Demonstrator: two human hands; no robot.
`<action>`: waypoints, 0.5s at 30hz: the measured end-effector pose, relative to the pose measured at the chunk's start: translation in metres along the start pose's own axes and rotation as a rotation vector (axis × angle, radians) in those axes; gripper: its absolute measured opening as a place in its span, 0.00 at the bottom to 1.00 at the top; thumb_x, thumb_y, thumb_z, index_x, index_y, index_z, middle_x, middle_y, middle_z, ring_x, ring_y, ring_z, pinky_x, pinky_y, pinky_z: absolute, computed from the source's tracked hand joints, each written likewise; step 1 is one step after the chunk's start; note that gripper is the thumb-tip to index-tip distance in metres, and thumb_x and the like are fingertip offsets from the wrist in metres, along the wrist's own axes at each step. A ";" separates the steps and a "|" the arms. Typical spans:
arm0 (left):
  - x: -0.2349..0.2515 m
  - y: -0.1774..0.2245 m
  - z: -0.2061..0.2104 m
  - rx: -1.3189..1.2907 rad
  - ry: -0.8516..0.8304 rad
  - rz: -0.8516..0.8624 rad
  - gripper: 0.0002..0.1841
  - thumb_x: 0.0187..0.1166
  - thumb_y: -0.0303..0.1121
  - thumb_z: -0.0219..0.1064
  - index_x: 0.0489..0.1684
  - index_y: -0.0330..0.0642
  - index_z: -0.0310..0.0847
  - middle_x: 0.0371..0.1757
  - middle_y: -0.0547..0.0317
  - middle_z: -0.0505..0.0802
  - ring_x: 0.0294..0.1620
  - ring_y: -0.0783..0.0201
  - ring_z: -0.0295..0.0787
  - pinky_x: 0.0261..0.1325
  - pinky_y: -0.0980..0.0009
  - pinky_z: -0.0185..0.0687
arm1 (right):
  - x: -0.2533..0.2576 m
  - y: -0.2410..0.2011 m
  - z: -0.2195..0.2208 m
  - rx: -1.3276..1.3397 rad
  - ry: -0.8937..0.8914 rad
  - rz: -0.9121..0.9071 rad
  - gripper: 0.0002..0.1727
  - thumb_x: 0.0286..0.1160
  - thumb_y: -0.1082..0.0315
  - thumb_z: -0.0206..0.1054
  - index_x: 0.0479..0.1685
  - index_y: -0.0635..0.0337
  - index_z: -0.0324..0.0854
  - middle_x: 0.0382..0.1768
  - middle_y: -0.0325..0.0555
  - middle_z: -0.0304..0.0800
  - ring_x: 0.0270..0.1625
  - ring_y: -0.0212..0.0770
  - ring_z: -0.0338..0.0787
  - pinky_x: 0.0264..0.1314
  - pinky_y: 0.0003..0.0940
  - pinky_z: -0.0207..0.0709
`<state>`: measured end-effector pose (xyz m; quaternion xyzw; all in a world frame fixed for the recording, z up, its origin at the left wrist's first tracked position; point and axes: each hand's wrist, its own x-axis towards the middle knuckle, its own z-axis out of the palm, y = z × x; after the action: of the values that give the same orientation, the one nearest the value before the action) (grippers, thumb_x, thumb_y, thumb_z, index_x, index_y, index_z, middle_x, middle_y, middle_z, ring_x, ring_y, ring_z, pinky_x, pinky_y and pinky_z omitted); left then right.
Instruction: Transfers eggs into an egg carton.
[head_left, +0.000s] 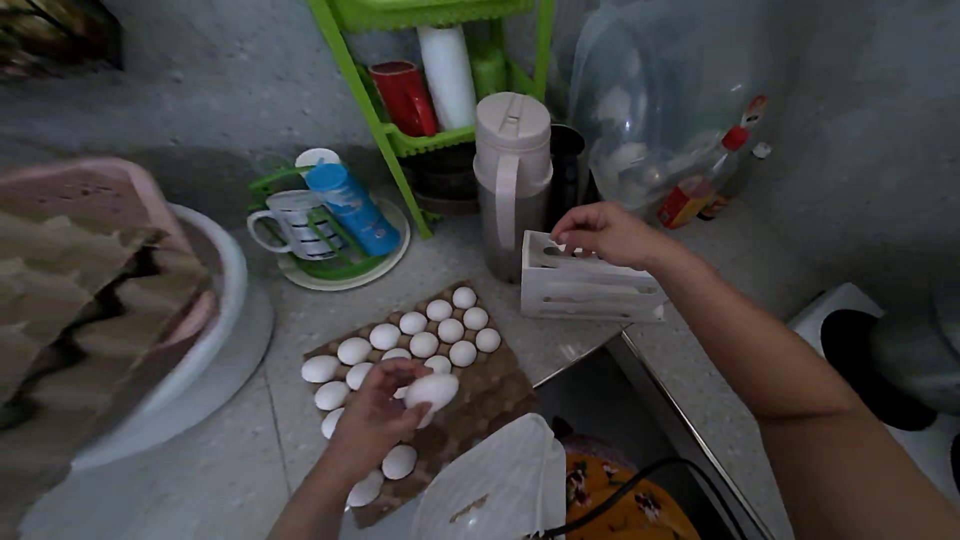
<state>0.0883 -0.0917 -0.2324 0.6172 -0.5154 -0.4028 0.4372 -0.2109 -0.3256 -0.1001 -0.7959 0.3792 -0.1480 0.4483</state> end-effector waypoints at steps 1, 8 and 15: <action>0.003 0.004 0.002 -0.123 0.039 0.006 0.30 0.56 0.29 0.71 0.64 0.41 0.69 0.55 0.68 0.90 0.53 0.74 0.89 0.53 0.73 0.89 | -0.004 -0.002 -0.003 0.063 -0.002 0.039 0.13 0.89 0.72 0.57 0.58 0.69 0.84 0.49 0.50 0.89 0.44 0.33 0.87 0.49 0.31 0.82; 0.009 0.016 0.011 -0.660 0.108 0.023 0.28 0.50 0.49 0.89 0.52 0.65 0.83 0.53 0.73 0.94 0.46 0.71 0.94 0.44 0.71 0.93 | -0.071 0.066 0.019 0.215 -0.307 0.455 0.20 0.93 0.58 0.54 0.68 0.64 0.80 0.28 0.44 0.90 0.23 0.32 0.86 0.28 0.28 0.83; 0.016 0.014 0.021 -0.668 0.122 -0.057 0.32 0.50 0.46 0.88 0.56 0.59 0.78 0.54 0.71 0.94 0.49 0.68 0.94 0.46 0.66 0.94 | -0.073 0.140 0.107 0.277 0.086 0.652 0.52 0.89 0.58 0.62 0.95 0.52 0.19 0.39 0.53 0.87 0.26 0.37 0.84 0.31 0.35 0.81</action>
<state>0.0669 -0.1114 -0.2262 0.4770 -0.3106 -0.5237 0.6339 -0.2634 -0.2509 -0.2675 -0.5577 0.6080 -0.0805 0.5594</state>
